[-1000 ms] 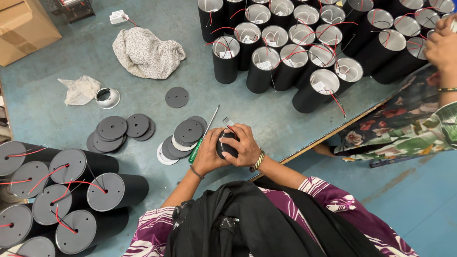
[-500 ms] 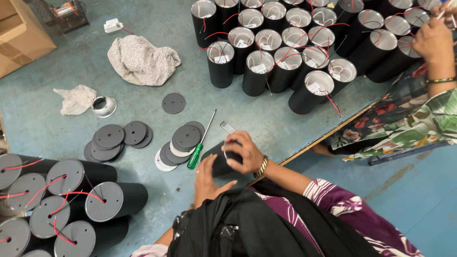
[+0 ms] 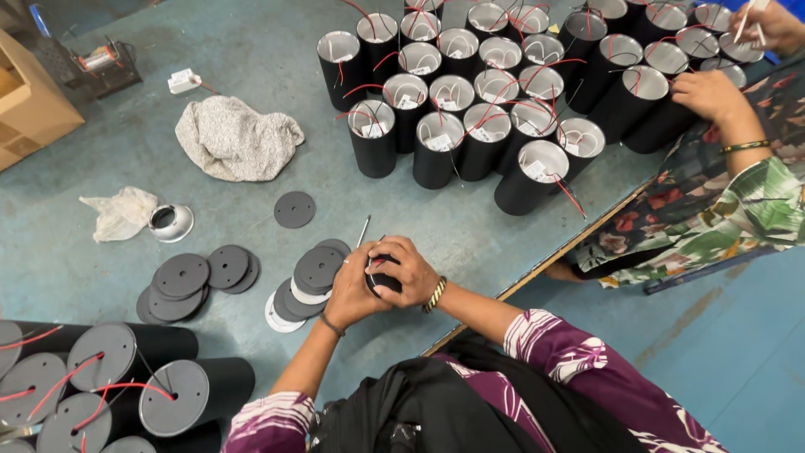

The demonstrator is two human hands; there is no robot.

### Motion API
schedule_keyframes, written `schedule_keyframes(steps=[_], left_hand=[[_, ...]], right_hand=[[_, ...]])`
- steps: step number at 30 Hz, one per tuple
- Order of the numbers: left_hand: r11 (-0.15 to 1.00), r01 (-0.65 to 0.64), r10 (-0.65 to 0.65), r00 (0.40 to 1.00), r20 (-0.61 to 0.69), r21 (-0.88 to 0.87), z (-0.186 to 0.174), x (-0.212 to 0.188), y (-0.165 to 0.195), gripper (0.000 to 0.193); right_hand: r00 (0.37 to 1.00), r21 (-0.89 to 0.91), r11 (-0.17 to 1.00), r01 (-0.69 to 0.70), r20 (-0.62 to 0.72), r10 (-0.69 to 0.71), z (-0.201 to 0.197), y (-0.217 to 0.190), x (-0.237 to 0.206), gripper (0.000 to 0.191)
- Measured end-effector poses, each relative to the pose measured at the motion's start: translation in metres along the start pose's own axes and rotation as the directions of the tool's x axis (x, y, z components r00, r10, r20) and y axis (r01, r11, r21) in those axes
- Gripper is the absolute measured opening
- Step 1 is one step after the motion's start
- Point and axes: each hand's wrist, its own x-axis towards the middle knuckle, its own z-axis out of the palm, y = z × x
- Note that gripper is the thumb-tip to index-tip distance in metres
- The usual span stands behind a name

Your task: The person assembles cylindrical electronic components by inserting wires through circular caps, securing them with a screwdriver, and applying adhesive with a syringe. They handle multiple units sequentially, placing finished items aside.

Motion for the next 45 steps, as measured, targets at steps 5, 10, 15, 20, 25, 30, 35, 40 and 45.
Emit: schedule_keyframes(steps=[5,10,15,20,25,30,35,40,45], left_hand=[[0.99,-0.136,0.138,0.985,0.1,-0.025,-0.003,0.006,-0.004,0.106],[0.983,-0.184,0.183,0.957,0.225,-0.016,-0.006,0.013,-0.012,0.103],[0.99,-0.134,0.138,0.975,0.176,-0.034,-0.001,0.01,-0.015,0.104],[0.994,-0.103,0.107,0.983,0.146,-0.037,0.004,0.005,-0.013,0.104],[0.997,-0.051,0.054,0.997,0.063,-0.052,0.002,0.005,-0.01,0.098],[0.998,-0.006,0.006,1.0,-0.001,-0.07,0.003,0.005,-0.009,0.1],[0.997,-0.049,0.061,0.974,-0.219,0.058,0.024,-0.008,-0.009,0.091],[0.984,0.054,0.021,0.913,-0.407,0.171,0.053,-0.024,-0.002,0.09],[0.985,0.081,-0.016,0.92,-0.391,0.15,0.052,-0.062,0.028,0.111]], right_hand=[[0.995,0.023,0.995,0.092,0.032,-0.093,-0.013,0.006,-0.013,0.048],[0.913,0.026,0.94,0.339,0.231,-0.335,-0.02,0.038,-0.012,0.054],[0.958,0.075,0.97,0.23,0.158,-0.239,-0.007,0.035,-0.021,0.049],[0.987,0.025,0.992,0.126,0.099,-0.128,-0.006,0.024,-0.022,0.042],[0.998,0.03,0.998,0.047,0.047,-0.048,-0.005,0.014,-0.009,0.044],[0.991,-0.005,0.992,-0.126,-0.036,0.126,0.003,-0.001,0.004,0.044],[0.943,0.015,0.946,-0.324,-0.079,0.324,0.007,-0.015,0.007,0.041],[0.939,0.017,0.94,-0.342,-0.038,0.342,0.006,-0.017,0.007,0.041],[0.976,0.06,0.975,-0.213,0.056,0.21,-0.003,-0.018,0.004,0.041]])
